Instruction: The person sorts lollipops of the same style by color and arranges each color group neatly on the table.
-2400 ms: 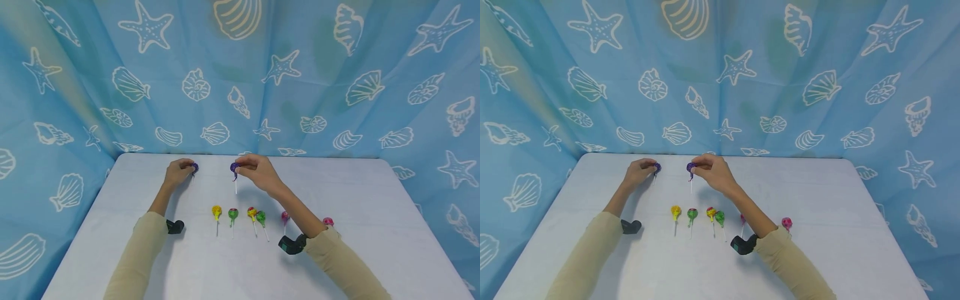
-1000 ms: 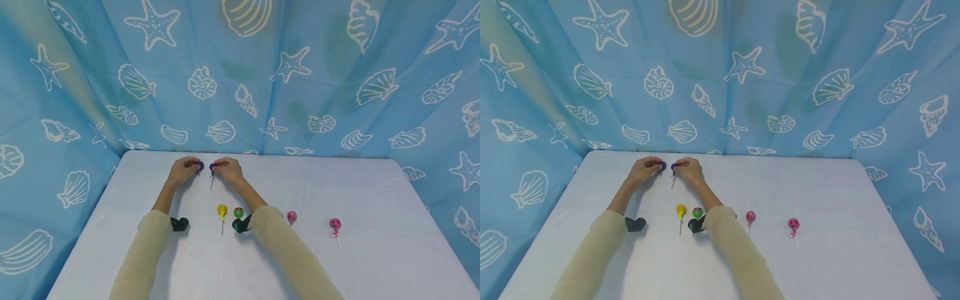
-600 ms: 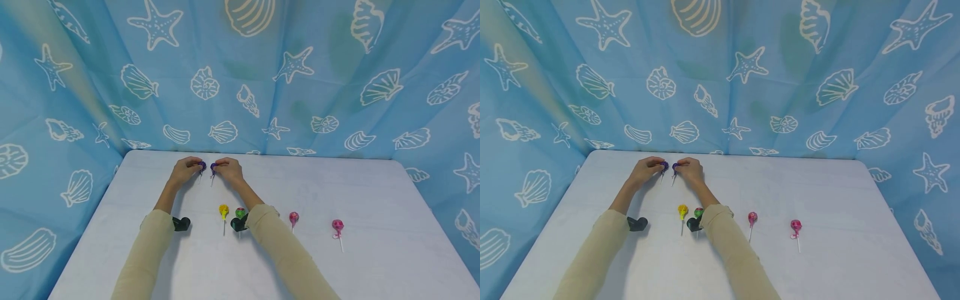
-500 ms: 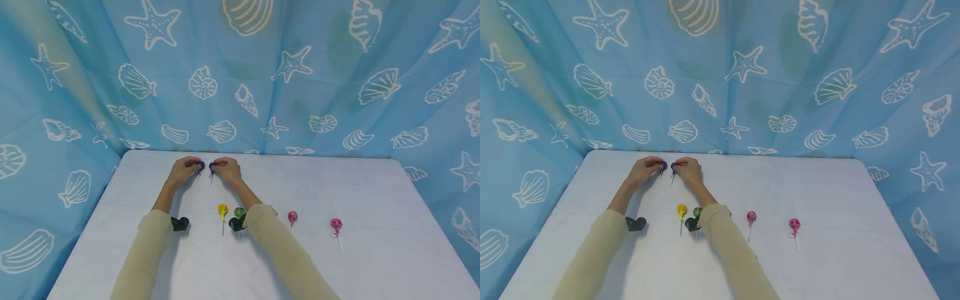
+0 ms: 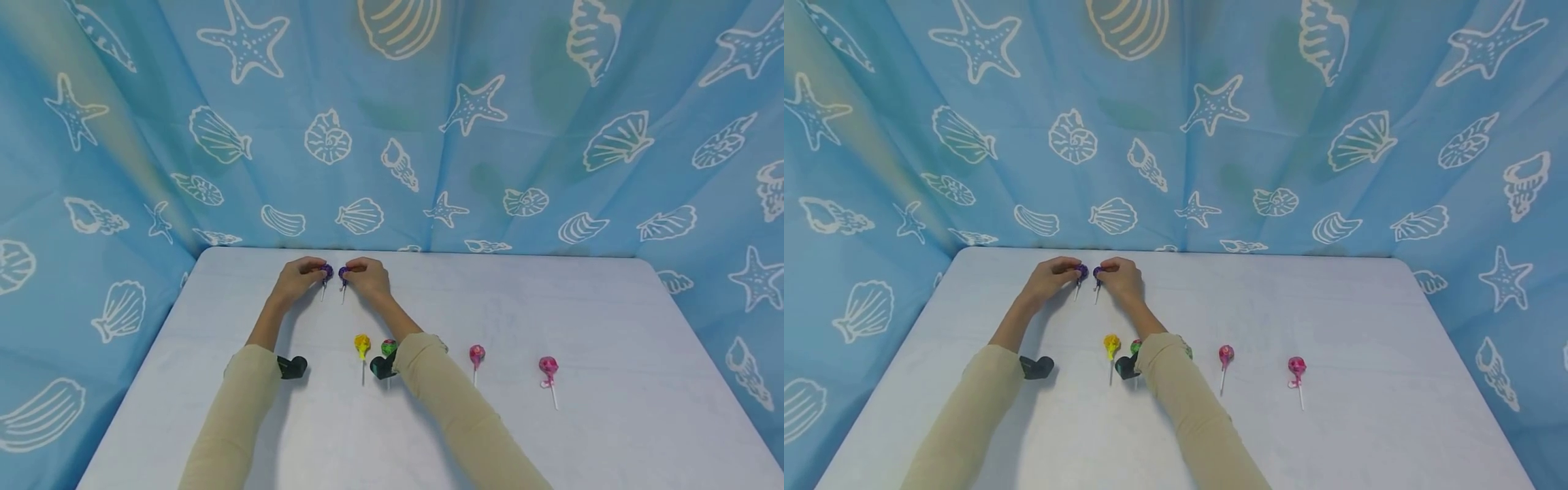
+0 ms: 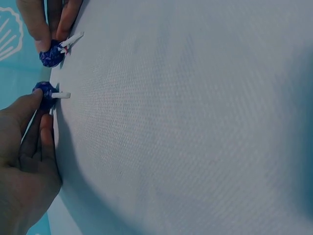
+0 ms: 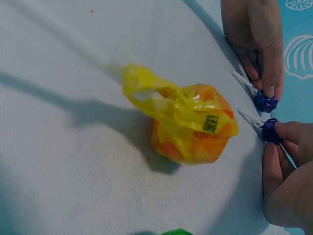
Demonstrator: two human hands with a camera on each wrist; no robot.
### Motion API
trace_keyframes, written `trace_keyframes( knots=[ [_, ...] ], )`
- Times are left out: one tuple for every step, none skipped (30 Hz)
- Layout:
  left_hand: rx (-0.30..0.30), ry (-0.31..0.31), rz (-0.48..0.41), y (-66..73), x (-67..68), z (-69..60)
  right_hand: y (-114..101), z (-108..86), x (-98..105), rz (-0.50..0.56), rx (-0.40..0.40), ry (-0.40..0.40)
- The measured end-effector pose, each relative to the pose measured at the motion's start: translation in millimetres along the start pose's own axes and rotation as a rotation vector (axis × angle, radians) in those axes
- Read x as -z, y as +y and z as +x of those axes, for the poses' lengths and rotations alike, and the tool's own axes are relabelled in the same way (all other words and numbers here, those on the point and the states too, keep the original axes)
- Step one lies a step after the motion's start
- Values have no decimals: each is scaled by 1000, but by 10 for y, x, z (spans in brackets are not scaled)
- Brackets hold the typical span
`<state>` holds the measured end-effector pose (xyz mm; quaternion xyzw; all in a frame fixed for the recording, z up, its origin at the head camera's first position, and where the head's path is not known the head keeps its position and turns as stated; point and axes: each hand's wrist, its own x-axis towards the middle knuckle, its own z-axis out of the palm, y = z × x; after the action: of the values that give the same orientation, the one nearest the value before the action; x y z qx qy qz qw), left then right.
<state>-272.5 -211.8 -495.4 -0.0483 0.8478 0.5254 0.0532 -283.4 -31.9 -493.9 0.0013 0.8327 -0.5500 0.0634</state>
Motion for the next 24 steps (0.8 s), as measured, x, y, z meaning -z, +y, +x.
trace_keyframes(
  knots=[
    [2, -1, -1, 2, 2, 1, -3, 0, 1, -3, 1, 1],
    [2, -1, -4, 7, 4, 0, -9, -4, 4, -5, 2, 0],
    [0, -2, -5, 3, 4, 1, -15, -8, 7, -7, 3, 0],
    [0, -2, -9, 2, 3, 7, -17, -8, 6, -8, 3, -2],
    [0, -2, -10, -3, 1, 12, -17, -7, 6, -9, 1, -2],
    [0, -2, -9, -10, 0, 17, -16, -7, 6, -7, -1, -3],
    [-1, -2, -5, -17, -1, 22, -14, -5, 6, -9, -4, -4],
    [-2, -3, -2, -23, -3, 28, -12, -5, 7, -13, -4, -6],
    [-2, -2, -1, -29, -4, 34, -7, -3, 6, -14, -4, -7],
    [-1, 0, -4, -36, -4, 35, 1, -3, 1, -18, -4, -9],
    [-1, 0, -2, -42, -2, 33, 6, -3, -3, -20, -1, -9],
    [-1, -1, -6, -47, -3, 32, 9, -2, -6, -22, 3, -9],
    [-1, -2, -12, -51, -3, 31, 12, -3, -8, -26, 7, -8],
    [0, -3, -20, -52, -4, 31, 13, -4, -10, -23, 10, -7],
    [0, -5, -26, -53, -5, 31, 12, -4, -10, -21, 13, -7],
    [-1, -8, -28, -54, -6, 30, 10, -5, -10, -22, 13, -6],
    [2, -10, -30, -54, -6, 30, 7, -5, -9, -22, 14, -5],
    [6, -11, -32, -53, -6, 31, 4, -5, -8, -20, 13, -5],
    [9, -10, -34, -52, -6, 33, 2, -5, -6, -18, 11, -5],
    [13, -9, -34, -50, -5, 35, -1, -4, -3, -16, 11, -6],
    [16, -9, -32, -49, -3, 38, -3, -4, 0, -14, 9, -7],
    [20, -8, -33, -47, -2, 40, -3, -1, 2, -12, 8, -7],
    [26, -7, -37, -43, -2, 44, -1, 2, 4, -8, 7, -7],
    [29, -6, -38, -40, -1, 45, -2, 3, 8, -2, 7, -9]
  ],
)
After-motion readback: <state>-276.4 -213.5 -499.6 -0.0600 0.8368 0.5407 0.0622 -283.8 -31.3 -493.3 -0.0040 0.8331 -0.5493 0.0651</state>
